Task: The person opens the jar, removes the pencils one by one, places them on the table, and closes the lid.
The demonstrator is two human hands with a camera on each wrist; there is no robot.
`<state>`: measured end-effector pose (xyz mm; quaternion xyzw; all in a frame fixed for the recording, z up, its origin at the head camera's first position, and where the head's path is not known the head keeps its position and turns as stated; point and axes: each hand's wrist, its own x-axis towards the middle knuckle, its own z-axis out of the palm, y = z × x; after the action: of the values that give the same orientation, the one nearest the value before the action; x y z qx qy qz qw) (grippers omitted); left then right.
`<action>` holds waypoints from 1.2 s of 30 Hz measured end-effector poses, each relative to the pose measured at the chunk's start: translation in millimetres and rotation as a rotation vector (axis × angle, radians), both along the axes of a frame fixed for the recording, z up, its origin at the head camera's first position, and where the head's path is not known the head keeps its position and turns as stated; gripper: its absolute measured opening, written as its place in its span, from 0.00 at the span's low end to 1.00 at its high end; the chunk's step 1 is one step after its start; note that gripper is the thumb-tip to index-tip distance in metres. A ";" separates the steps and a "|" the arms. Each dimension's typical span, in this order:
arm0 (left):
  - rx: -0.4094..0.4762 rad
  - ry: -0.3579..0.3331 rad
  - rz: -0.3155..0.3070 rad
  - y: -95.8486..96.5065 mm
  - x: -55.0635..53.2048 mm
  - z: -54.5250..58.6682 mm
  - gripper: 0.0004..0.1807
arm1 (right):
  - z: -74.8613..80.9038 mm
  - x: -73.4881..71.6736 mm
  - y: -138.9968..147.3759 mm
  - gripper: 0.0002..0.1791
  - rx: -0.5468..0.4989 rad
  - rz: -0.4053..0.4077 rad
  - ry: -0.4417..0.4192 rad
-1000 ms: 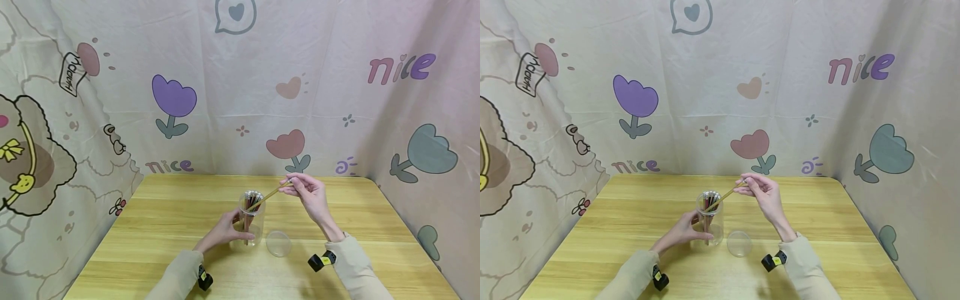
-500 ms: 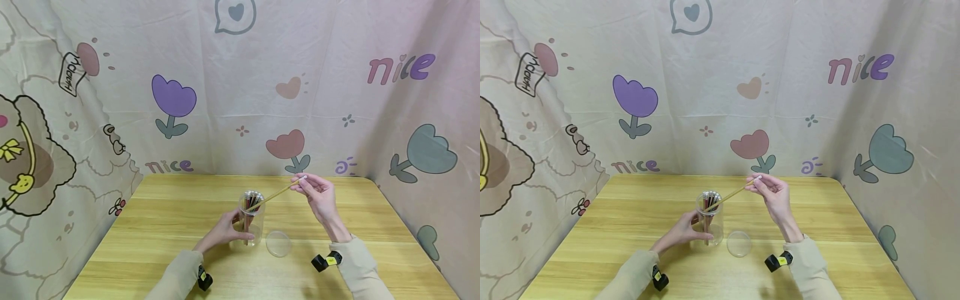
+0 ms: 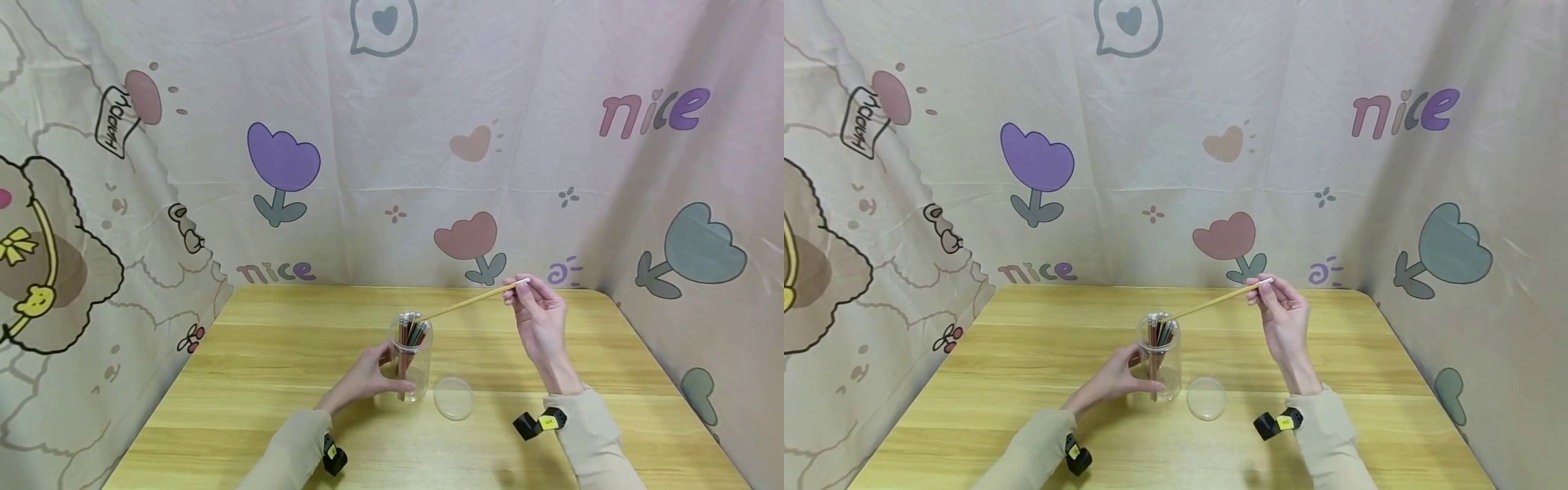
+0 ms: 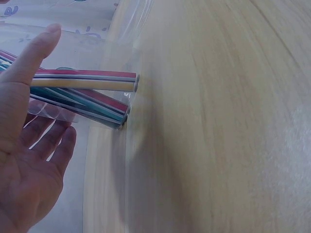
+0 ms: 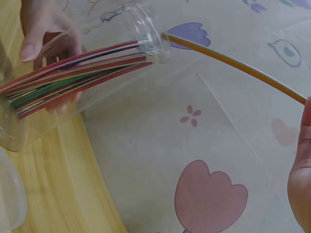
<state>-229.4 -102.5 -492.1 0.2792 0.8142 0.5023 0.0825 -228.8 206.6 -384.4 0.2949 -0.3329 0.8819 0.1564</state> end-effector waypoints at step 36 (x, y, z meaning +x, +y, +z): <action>0.019 0.011 -0.004 0.2 -2.1 -4.6 0.39 | -32.9 -13.2 42.0 0.13 -0.047 -0.005 -0.438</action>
<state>-231.6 -102.3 -496.7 0.2842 0.8093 0.5084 0.0765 -242.1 248.6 -417.3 0.0915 -0.3391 0.9320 0.0894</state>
